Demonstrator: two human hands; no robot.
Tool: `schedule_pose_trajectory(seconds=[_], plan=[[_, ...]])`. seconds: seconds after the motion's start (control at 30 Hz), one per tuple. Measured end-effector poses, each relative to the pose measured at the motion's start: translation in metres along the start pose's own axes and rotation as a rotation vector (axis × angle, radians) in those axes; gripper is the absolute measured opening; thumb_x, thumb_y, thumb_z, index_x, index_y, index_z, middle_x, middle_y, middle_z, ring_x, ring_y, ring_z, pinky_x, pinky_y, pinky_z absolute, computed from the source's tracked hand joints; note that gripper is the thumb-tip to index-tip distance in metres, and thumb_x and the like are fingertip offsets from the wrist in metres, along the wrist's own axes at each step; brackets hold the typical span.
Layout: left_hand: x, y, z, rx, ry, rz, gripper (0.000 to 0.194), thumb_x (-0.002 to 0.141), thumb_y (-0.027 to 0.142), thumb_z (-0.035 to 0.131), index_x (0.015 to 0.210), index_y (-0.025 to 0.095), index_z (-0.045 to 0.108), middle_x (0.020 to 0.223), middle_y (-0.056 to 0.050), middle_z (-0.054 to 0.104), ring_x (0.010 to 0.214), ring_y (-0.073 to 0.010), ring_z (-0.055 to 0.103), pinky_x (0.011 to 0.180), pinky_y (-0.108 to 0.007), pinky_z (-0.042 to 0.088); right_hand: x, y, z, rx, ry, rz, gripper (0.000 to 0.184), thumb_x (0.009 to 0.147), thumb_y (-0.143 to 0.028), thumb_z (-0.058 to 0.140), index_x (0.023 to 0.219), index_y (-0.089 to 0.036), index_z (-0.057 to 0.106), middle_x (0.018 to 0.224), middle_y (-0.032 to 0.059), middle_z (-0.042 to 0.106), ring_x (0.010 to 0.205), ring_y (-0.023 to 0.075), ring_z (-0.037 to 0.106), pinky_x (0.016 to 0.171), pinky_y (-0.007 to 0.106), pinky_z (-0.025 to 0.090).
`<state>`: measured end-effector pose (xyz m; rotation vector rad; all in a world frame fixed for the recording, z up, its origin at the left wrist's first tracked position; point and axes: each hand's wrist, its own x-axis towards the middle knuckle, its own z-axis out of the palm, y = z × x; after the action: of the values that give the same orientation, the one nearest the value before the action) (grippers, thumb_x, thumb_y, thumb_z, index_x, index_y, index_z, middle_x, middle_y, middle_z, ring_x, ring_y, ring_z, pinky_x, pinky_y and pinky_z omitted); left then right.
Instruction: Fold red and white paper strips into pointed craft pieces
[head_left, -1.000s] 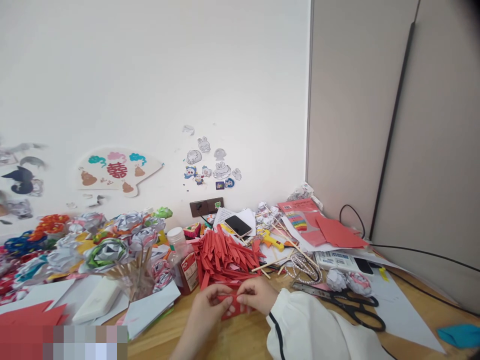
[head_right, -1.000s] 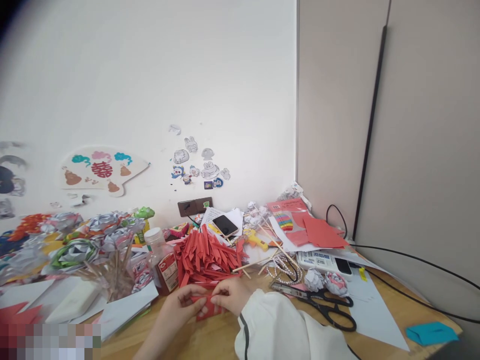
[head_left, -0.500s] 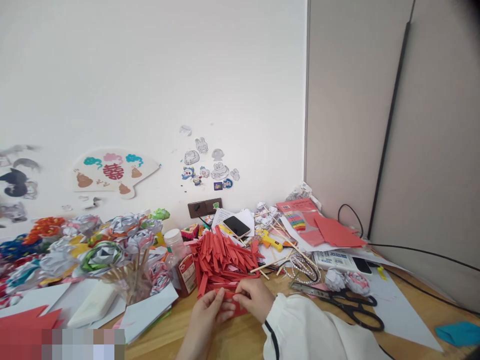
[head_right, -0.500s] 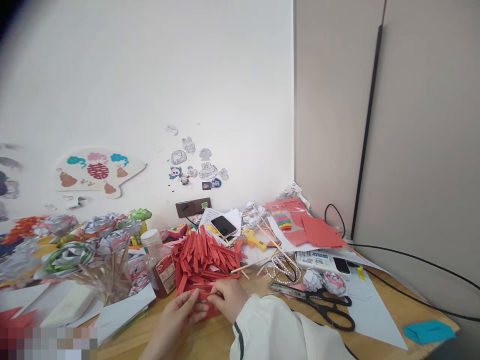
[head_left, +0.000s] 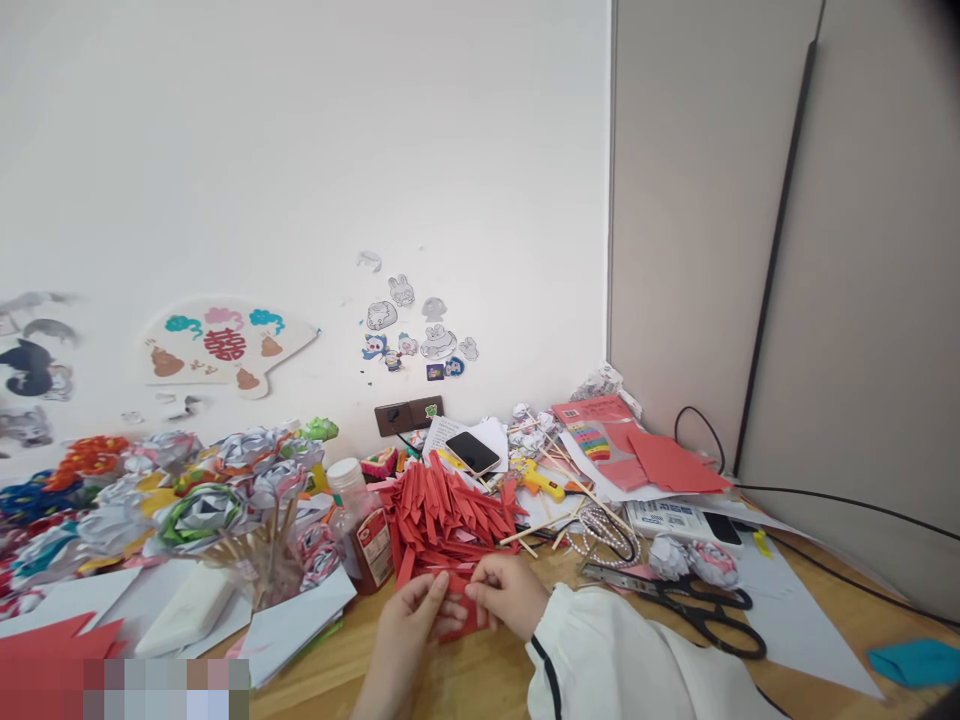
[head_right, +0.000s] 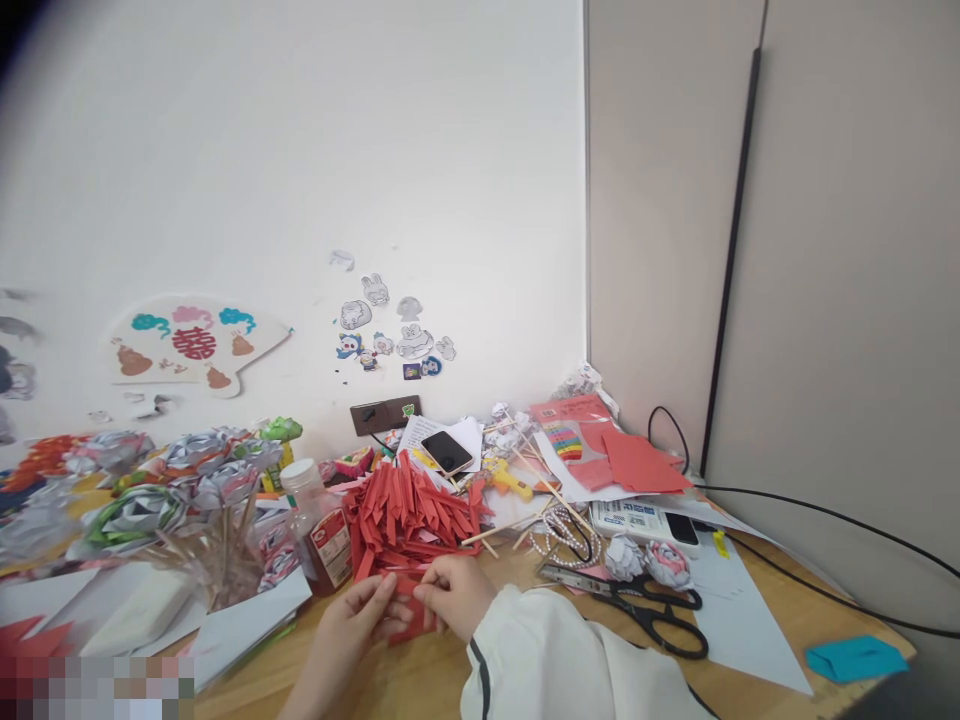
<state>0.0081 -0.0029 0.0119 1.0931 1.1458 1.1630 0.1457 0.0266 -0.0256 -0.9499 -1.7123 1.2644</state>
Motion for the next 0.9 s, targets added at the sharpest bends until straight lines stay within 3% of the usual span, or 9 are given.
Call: schedule_pose_trajectory(seconds=[0.2, 0.33, 0.43, 0.63, 0.9], plan=[[0.003, 0.001, -0.005, -0.075, -0.113, 0.012, 0.035, 0.054, 0.038, 0.065, 0.079, 0.014, 0.059, 0.051, 0.001, 0.061, 0.05, -0.0143, 0.058, 0.054, -0.026, 0.048, 0.002, 0.0, -0.002, 0.241, -0.205, 0.081, 0.042, 0.062, -0.055, 0.049, 0.066, -0.013, 0.045, 0.05, -0.0023, 0.053, 0.035, 0.0056, 0.045, 0.035, 0.016, 0.031], [0.003, 0.002, -0.007, -0.127, -0.161, 0.023, 0.038, 0.052, 0.034, 0.068, 0.084, 0.015, 0.059, 0.053, 0.001, 0.062, 0.053, -0.0147, 0.059, 0.055, -0.026, 0.047, 0.002, -0.002, -0.003, 0.332, -0.23, 0.123, 0.044, 0.059, -0.055, 0.052, 0.066, -0.012, 0.045, 0.05, -0.0023, 0.052, 0.035, 0.0058, 0.046, 0.038, 0.018, 0.036], [0.003, 0.003, -0.007, -0.127, -0.144, 0.022, 0.038, 0.05, 0.032, 0.069, 0.082, 0.014, 0.059, 0.05, 0.0, 0.062, 0.05, -0.0145, 0.058, 0.051, -0.025, 0.046, 0.001, -0.003, -0.001, 0.338, -0.228, 0.116, 0.044, 0.059, -0.054, 0.053, 0.067, -0.011, 0.046, 0.05, -0.002, 0.052, 0.036, 0.0057, 0.047, 0.039, 0.018, 0.036], [0.003, 0.001, -0.01, -0.086, -0.077, 0.006, 0.024, 0.051, 0.033, 0.067, 0.059, 0.014, 0.056, 0.04, 0.0, 0.06, 0.041, -0.0128, 0.056, 0.045, -0.021, 0.044, 0.0, 0.001, 0.007, 0.307, -0.182, 0.035, 0.04, 0.062, -0.05, 0.052, 0.068, -0.012, 0.045, 0.051, -0.0017, 0.054, 0.037, 0.0062, 0.048, 0.037, 0.016, 0.032], [0.003, -0.003, -0.009, -0.212, -0.008, 0.012, 0.028, 0.053, 0.04, 0.064, 0.059, 0.015, 0.053, 0.043, 0.0, 0.062, 0.043, -0.0149, 0.058, 0.045, -0.023, 0.045, -0.002, -0.004, 0.011, 0.231, -0.053, 0.03, 0.036, 0.063, -0.048, 0.052, 0.063, -0.013, 0.044, 0.044, -0.0041, 0.051, 0.033, 0.0056, 0.043, 0.036, 0.017, 0.033]])
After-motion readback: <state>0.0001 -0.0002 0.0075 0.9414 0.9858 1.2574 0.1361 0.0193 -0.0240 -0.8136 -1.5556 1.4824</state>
